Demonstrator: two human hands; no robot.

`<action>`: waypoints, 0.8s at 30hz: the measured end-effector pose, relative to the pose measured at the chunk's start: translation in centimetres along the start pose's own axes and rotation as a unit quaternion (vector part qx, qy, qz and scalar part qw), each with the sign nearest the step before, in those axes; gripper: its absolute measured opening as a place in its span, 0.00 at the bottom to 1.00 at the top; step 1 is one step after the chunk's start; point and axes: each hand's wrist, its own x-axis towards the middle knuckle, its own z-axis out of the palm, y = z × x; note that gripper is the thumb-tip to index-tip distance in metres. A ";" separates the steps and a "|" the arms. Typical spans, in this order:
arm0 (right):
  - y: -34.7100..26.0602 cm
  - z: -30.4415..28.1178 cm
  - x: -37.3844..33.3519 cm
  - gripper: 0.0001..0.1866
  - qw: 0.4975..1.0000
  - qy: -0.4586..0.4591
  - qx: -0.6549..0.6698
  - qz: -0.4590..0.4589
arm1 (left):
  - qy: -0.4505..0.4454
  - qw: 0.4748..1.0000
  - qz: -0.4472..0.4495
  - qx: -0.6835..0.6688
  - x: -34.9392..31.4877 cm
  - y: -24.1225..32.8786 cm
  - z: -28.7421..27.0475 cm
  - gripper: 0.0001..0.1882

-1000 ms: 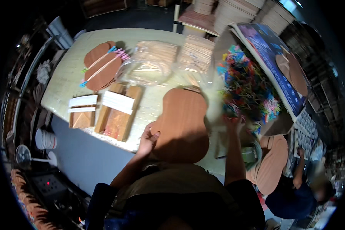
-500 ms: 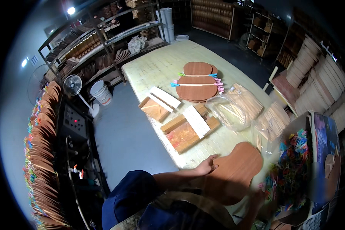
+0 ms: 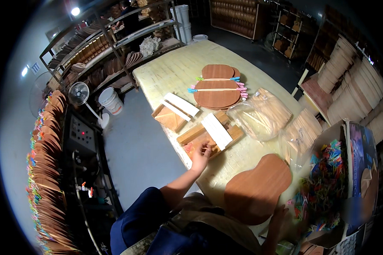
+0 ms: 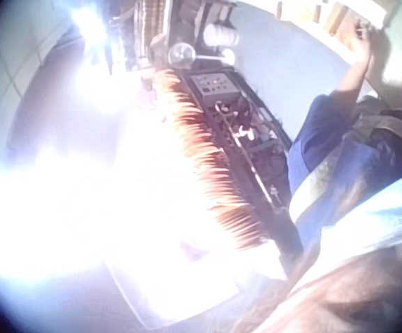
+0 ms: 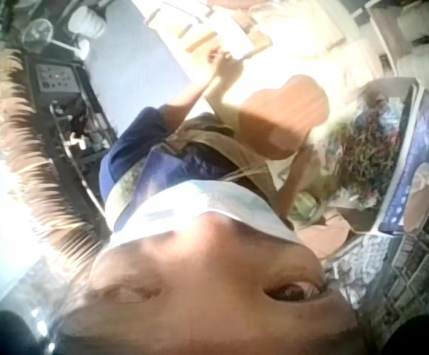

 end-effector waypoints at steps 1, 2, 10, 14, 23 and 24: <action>0.4 0.3 0.3 0.19 0.999 -0.020 0.023 0.013 | 0.021 0.998 0.040 0.043 0.6 -0.2 -0.1 0.15; 0.8 0.8 0.5 0.18 0.999 0.022 0.011 -0.023 | 0.017 1.000 0.015 0.012 1.2 -0.4 -0.3 0.13; 3.9 4.1 1.2 0.17 0.997 0.003 0.074 -0.011 | 0.019 0.986 -0.145 -0.078 4.6 -0.2 0.5 0.10; 4.2 4.3 1.3 0.19 0.996 0.012 0.087 -0.035 | 0.033 0.956 -0.239 -0.165 7.3 0.4 0.8 0.09; 3.5 3.7 1.2 0.20 0.995 0.000 0.099 -0.030 | 0.186 0.908 -0.297 -0.229 9.6 -1.2 0.9 0.06; 3.4 3.6 1.2 0.20 0.996 0.015 0.084 -0.039 | 0.200 0.919 -0.227 -0.254 9.2 -0.8 1.3 0.03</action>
